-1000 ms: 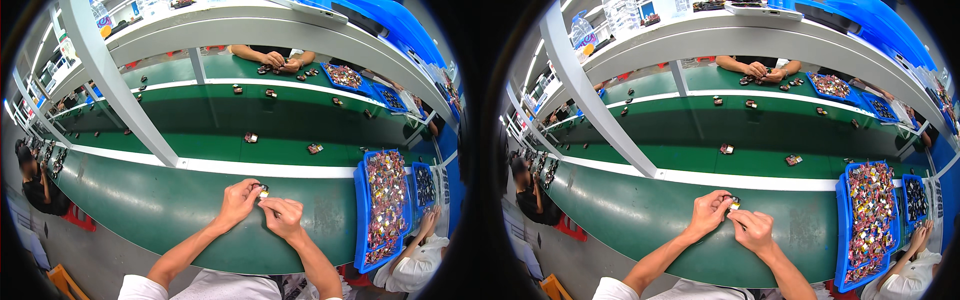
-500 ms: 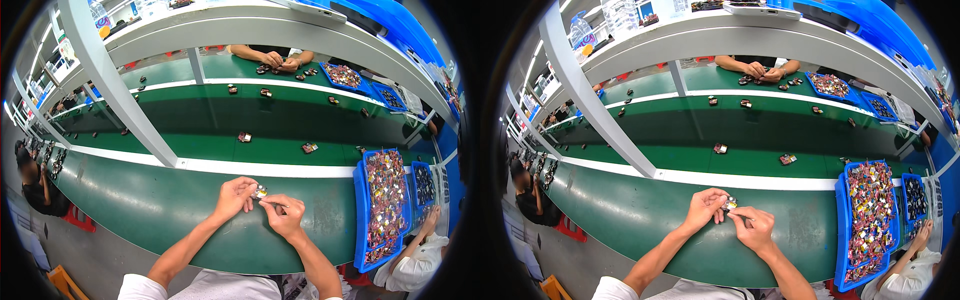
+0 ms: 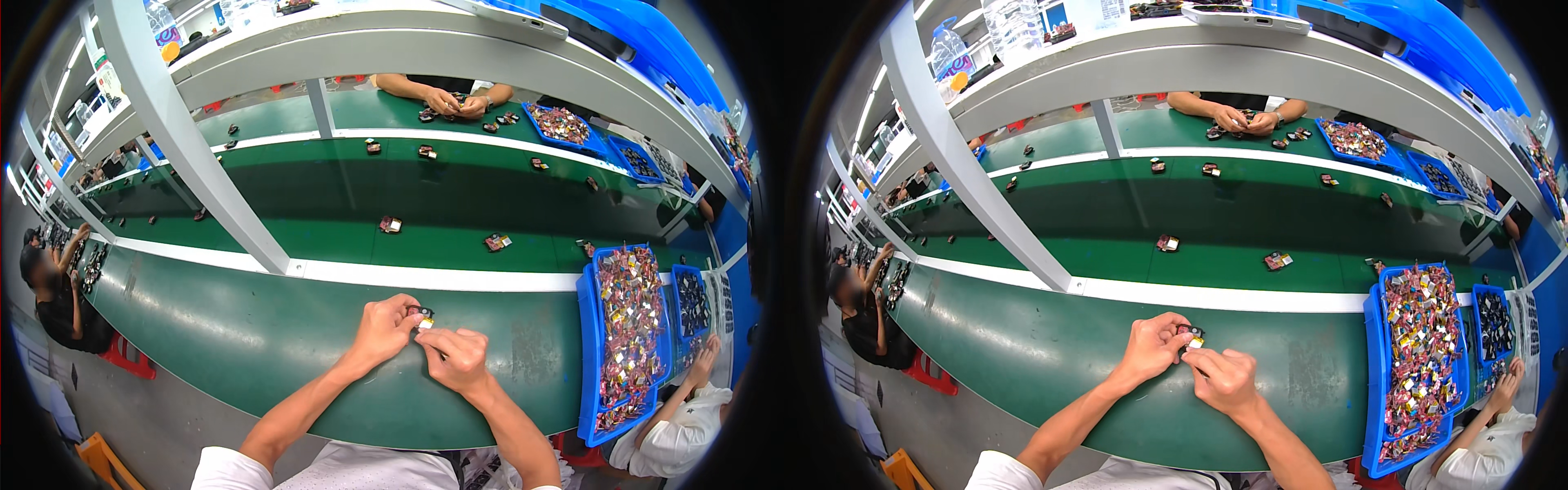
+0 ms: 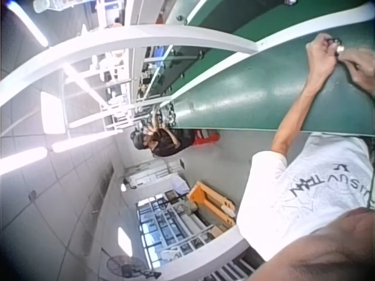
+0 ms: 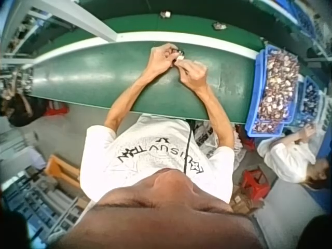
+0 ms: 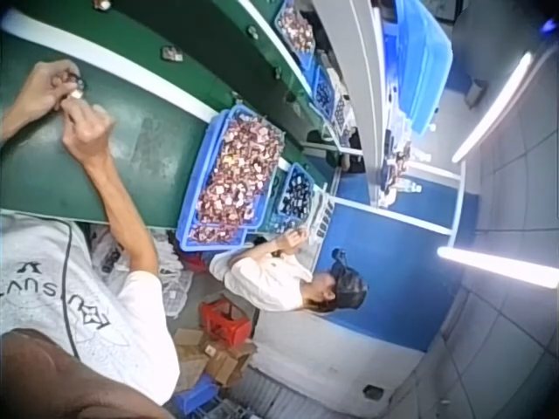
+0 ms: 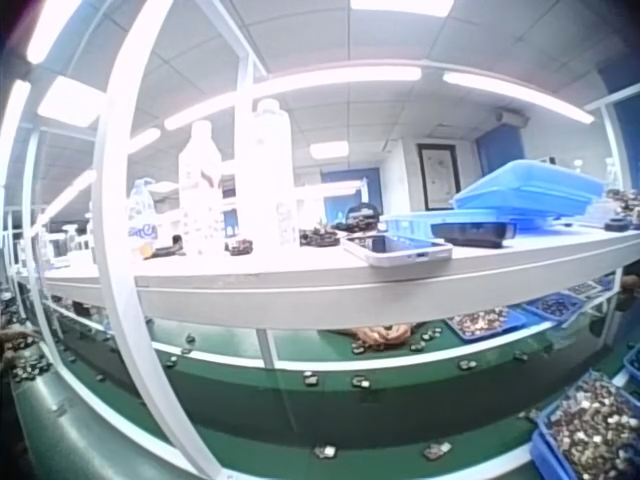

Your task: The recorder is assembling small electronic components on a production line using tweezers.

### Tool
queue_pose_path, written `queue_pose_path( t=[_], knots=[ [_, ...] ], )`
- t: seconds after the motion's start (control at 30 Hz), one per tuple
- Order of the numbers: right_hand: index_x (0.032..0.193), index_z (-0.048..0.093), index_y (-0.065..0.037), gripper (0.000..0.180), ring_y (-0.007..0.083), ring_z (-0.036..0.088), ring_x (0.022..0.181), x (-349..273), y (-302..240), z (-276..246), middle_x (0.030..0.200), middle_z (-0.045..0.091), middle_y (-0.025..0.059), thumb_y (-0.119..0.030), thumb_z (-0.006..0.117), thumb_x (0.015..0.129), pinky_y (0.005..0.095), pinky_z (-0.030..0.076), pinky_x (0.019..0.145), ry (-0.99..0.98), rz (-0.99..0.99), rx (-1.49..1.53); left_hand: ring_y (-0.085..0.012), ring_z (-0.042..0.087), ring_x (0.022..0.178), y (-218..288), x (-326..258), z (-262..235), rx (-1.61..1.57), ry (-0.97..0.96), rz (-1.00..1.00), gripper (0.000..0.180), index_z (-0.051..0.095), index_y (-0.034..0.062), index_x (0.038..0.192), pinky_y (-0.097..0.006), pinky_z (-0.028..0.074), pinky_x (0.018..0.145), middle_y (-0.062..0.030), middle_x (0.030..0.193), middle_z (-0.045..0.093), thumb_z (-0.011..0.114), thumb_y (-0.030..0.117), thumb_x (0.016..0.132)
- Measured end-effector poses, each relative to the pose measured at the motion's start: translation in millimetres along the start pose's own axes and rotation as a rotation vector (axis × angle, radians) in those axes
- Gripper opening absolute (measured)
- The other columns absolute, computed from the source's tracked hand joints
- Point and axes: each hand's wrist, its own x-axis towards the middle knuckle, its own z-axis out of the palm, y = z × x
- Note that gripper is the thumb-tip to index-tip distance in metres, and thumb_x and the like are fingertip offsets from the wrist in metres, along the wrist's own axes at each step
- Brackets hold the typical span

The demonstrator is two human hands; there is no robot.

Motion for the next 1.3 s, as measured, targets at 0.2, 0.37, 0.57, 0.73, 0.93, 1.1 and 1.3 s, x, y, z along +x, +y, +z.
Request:
queue_pose_path(
  t=[0.2, 0.37, 0.57, 0.73, 0.93, 1.1, 1.3],
  knots=[
    [0.083, 0.073, -0.01, 0.021, 0.0147, 0.062, 0.053, 2, 1, 1, 0.082, 0.075, 0.0011, 0.004, 0.077, 0.068, 0.0282, 0.039, 0.046, -0.014, -0.041, -0.041, -0.0119, 0.061, 0.05, -2, 4, -1, 0.068, 0.033, 0.042, 0.014, 0.068, -0.0063, 0.097, -0.03, 0.044, 0.048, -0.0115, 0.067, 0.068, 0.071, 0.003, 0.088],
    [0.084, 0.074, -0.01, 0.02, 0.0139, 0.065, 0.056, 5, 4, -5, 0.083, 0.076, 0.0008, 0.002, 0.08, 0.069, 0.0276, 0.039, 0.046, 0.01, -0.055, -0.077, -0.0106, 0.062, 0.051, 10, 17, -5, -0.181, -0.059, -0.145, 0.013, 0.066, -0.0076, 0.099, -0.024, 0.046, 0.043, -0.0091, 0.072, 0.069, 0.07, 0.0, 0.089],
    [0.083, 0.074, -0.009, 0.019, 0.0133, 0.068, 0.06, 15, 0, -12, 0.083, 0.077, 0.0028, -0.001, 0.084, 0.07, 0.0254, 0.038, 0.045, 0.145, -0.043, -0.088, -0.0105, 0.062, 0.049, 12, 46, -16, -0.122, 0.098, -0.108, 0.01, 0.064, -0.0061, 0.096, -0.025, 0.046, 0.041, -0.0078, 0.071, 0.067, 0.069, -0.001, 0.09],
    [0.083, 0.073, -0.006, 0.022, 0.0112, 0.056, 0.046, 12, 5, -7, 0.084, 0.077, 0.0062, 0.002, 0.086, 0.067, 0.0242, 0.037, 0.044, 0.197, 0.017, 0.009, -0.0108, 0.062, 0.047, 12, 70, -15, 0.072, 0.136, 0.037, 0.008, 0.064, -0.0059, 0.092, -0.026, 0.046, 0.04, -0.0073, 0.065, 0.067, 0.069, -0.001, 0.089],
    [0.083, 0.073, -0.007, 0.017, 0.0175, 0.07, 0.061, 10, 2, -7, 0.083, 0.077, 0.0048, -0.002, 0.084, 0.072, 0.0259, 0.045, 0.049, 0.097, 0.108, 0.008, -0.0132, 0.063, 0.045, -10, 120, -13, 0.078, 0.148, 0.076, 0.01, 0.065, -0.0041, 0.093, -0.026, 0.047, 0.039, -0.0087, 0.067, 0.067, 0.071, 0.002, 0.088],
    [0.084, 0.073, -0.008, 0.017, 0.0175, 0.068, 0.058, 9, 5, -10, 0.083, 0.077, 0.0048, -0.003, 0.085, 0.072, 0.0266, 0.046, 0.049, 0.088, 0.138, 0.002, -0.0283, 0.069, 0.076, -27, 148, -31, 0.519, 0.241, 0.307, 0.015, 0.071, -0.0021, 0.089, -0.042, 0.053, 0.068, -0.0154, 0.083, 0.068, 0.075, 0.011, 0.084],
    [0.082, 0.073, -0.007, 0.016, 0.0137, 0.056, 0.047, 11, 3, -2, 0.082, 0.076, 0.005, -0.004, 0.085, 0.073, 0.0261, 0.043, 0.046, 0.099, 0.138, 0.06, -0.0323, 0.07, 0.075, -49, 179, -109, 0.636, 0.605, 0.274, 0.018, 0.072, 0.0005, 0.089, -0.044, 0.056, 0.067, -0.0145, 0.08, 0.071, 0.073, 0.018, 0.086]
  ],
)
